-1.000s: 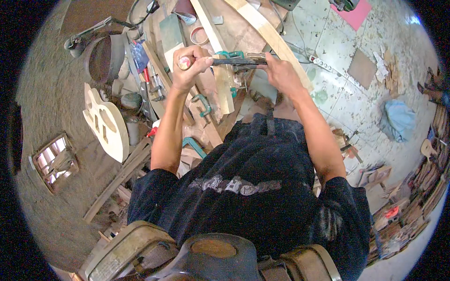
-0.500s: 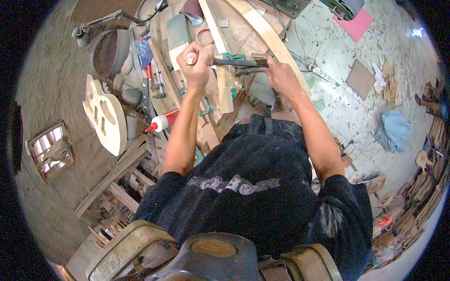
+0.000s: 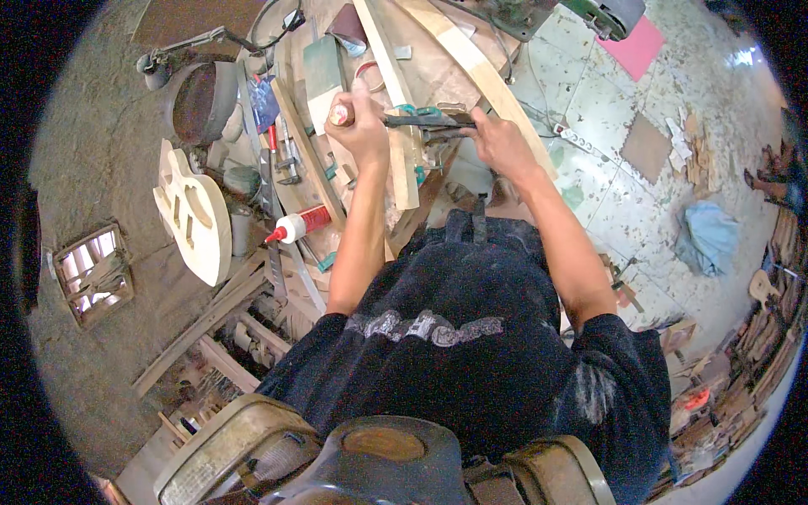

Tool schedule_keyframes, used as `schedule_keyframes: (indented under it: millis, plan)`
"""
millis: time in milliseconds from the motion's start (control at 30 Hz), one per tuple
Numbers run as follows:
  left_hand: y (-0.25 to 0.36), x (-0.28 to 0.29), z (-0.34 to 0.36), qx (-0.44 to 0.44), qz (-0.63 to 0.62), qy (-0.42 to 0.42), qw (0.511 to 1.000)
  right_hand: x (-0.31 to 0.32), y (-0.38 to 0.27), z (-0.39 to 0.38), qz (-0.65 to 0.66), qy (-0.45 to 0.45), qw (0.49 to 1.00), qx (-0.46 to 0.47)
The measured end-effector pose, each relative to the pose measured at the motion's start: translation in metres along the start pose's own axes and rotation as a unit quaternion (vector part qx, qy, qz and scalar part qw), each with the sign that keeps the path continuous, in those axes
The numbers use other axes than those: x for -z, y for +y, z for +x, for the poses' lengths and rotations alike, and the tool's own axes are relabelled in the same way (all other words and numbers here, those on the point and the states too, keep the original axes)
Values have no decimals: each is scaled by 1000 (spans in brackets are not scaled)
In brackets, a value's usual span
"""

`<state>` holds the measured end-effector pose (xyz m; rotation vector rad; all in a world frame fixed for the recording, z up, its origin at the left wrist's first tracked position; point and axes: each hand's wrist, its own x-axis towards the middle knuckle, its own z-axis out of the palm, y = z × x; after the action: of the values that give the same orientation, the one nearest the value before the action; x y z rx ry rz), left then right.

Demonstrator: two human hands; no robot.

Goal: The person positions a wood block onto a guitar neck and secures it with multiple clamps. They place a C-clamp and several bar clamps along the neck, tightening the screw handles by hand to apply pressure.

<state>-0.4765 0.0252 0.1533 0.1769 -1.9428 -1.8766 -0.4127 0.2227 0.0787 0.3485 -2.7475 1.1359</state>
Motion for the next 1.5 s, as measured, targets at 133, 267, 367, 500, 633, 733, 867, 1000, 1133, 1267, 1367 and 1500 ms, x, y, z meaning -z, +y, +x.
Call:
schedule_keyframes:
  millis: [133,267,367,500,633,733,867,1000,1133,1267,1367,1500]
  plan:
    - [-13,13,11,-23,-2,-90,996,0,1,0,5,-10,1000,-14]
    - [-2,26,19,61,-91,-196,974,-4,7,-1,11,-4,1000,5]
    - [1,30,22,53,-74,-253,963,1,1,1,8,-20,1000,-11]
    - [-1,47,15,68,-71,-168,981,14,-16,11,50,-23,998,44]
    - [-17,79,16,68,-137,-44,987,10,-31,22,46,-61,992,100]
    - [-19,95,16,114,-164,31,979,-2,-25,28,68,-70,986,132]
    - [-23,102,17,115,-177,27,977,-5,-17,28,148,-85,981,95]
    - [-19,95,15,107,-144,17,984,2,16,14,108,-133,985,-6]
    - [-7,73,12,117,-129,24,984,-23,38,-11,93,-12,995,19]
    - [12,37,8,74,44,-37,996,-3,0,7,138,-3,987,78]
    - [16,13,8,76,124,-138,980,5,-14,18,261,3,965,-16]
    - [34,4,11,-67,190,-297,933,14,10,15,291,16,940,-179]
